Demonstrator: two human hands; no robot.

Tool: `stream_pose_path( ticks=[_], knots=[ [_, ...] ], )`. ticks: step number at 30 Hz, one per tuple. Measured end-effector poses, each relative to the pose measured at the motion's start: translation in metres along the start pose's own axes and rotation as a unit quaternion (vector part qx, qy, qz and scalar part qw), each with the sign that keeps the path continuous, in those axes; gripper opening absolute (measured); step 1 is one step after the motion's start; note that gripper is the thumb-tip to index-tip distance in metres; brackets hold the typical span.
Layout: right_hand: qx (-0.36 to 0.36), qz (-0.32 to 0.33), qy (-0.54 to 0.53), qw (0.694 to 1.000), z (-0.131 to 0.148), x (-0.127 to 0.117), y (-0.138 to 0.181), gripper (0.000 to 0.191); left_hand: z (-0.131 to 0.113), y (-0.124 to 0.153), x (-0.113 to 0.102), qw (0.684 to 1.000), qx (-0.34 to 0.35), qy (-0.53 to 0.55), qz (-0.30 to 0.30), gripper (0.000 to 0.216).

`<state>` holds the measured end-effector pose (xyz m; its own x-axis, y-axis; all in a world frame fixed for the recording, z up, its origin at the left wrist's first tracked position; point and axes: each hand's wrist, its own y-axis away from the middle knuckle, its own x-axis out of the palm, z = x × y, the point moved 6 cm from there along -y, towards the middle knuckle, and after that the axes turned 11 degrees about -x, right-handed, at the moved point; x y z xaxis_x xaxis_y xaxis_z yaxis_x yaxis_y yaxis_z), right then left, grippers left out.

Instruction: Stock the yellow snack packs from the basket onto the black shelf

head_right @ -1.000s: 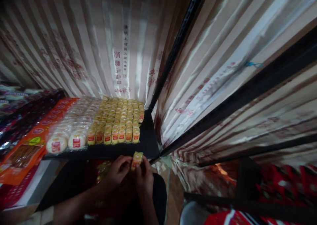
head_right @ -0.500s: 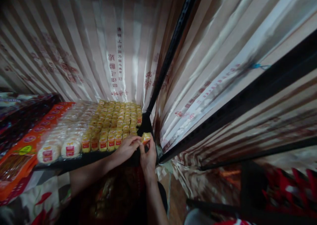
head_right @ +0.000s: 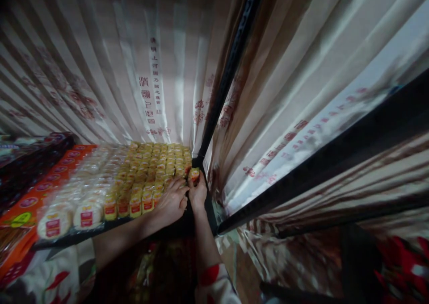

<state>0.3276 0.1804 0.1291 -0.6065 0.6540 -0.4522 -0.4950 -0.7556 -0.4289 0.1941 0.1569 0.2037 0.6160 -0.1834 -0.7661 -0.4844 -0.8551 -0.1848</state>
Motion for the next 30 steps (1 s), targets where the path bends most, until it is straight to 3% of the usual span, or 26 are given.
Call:
stream_pose_path(
  ticks=[6, 15, 21, 30],
  knots=[
    [-0.016, 0.051, 0.075, 0.996, -0.002, 0.018, -0.015, 0.050, 0.006, 0.002, -0.002, 0.999, 0.021, -0.022, -0.013, 0.037],
    [-0.050, 0.054, 0.040, 0.996, -0.005, 0.026, -0.015, 0.044, 0.013, 0.003, -0.004, 0.999, 0.033, 0.004, -0.024, 0.038],
    [-0.057, 0.088, 0.150, 0.983, -0.002, 0.026, -0.012, 0.038, 0.014, 0.006, -0.007, 0.998, 0.048, 0.036, -0.033, 0.034],
    [-0.047, 0.091, 0.117, 0.988, -0.007, 0.030, -0.012, 0.040, 0.011, 0.010, -0.011, 0.998, 0.047, 0.040, -0.030, 0.034]
  ],
)
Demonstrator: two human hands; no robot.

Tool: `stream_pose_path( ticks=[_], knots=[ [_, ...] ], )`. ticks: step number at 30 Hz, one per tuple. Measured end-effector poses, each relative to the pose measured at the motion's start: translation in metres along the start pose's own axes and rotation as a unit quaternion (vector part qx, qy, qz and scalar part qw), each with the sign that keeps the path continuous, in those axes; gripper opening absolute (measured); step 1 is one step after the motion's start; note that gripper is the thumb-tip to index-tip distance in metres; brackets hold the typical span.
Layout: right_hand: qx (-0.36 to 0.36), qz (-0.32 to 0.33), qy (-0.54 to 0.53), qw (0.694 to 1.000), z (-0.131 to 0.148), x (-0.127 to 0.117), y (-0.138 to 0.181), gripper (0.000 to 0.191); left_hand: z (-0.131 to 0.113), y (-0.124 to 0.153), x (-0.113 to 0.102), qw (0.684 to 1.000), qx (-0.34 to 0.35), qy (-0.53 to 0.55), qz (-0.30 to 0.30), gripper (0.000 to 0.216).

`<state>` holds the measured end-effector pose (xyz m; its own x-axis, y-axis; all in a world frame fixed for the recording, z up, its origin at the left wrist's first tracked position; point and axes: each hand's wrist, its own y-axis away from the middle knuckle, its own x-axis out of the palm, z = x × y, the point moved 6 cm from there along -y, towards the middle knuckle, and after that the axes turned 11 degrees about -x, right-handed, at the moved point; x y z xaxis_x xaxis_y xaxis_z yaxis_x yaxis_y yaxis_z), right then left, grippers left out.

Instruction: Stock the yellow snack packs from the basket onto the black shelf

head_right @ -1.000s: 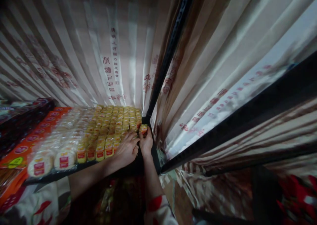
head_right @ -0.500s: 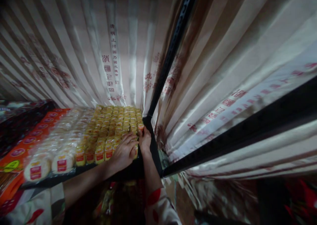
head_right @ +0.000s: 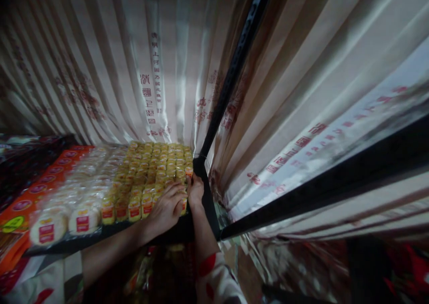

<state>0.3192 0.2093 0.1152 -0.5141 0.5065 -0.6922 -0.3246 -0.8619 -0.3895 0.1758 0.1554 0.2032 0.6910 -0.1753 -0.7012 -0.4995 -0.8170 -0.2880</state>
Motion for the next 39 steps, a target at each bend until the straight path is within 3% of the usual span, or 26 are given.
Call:
stream_pose_path(
  ticks=[11, 17, 21, 25, 31, 39],
  knots=[
    [-0.032, -0.001, -0.005, 0.999, -0.002, 0.008, -0.002, 0.044, -0.003, 0.013, 0.008, 1.000, 0.010, 0.006, 0.027, 0.033],
    [-0.025, -0.037, -0.011, 0.999, -0.007, 0.008, -0.003, 0.045, -0.008, 0.027, 0.000, 0.999, 0.032, 0.009, 0.030, 0.034],
    [-0.028, -0.017, 0.005, 0.999, -0.004, 0.012, -0.003, 0.044, -0.015, 0.039, -0.002, 0.998, 0.043, 0.020, 0.050, 0.033],
    [-0.019, -0.019, -0.043, 0.999, -0.005, 0.008, -0.004, 0.046, -0.021, 0.050, 0.005, 0.995, 0.061, 0.041, 0.065, 0.033],
    [0.037, -0.033, -0.145, 0.988, -0.014, 0.002, -0.003, 0.065, -0.021, 0.062, 0.009, 0.994, 0.068, 0.054, 0.061, 0.034],
    [0.056, -0.088, -0.170, 0.980, -0.008, -0.012, 0.016, 0.056, -0.022, 0.075, 0.006, 0.995, 0.065, 0.063, 0.050, 0.032]
  ],
)
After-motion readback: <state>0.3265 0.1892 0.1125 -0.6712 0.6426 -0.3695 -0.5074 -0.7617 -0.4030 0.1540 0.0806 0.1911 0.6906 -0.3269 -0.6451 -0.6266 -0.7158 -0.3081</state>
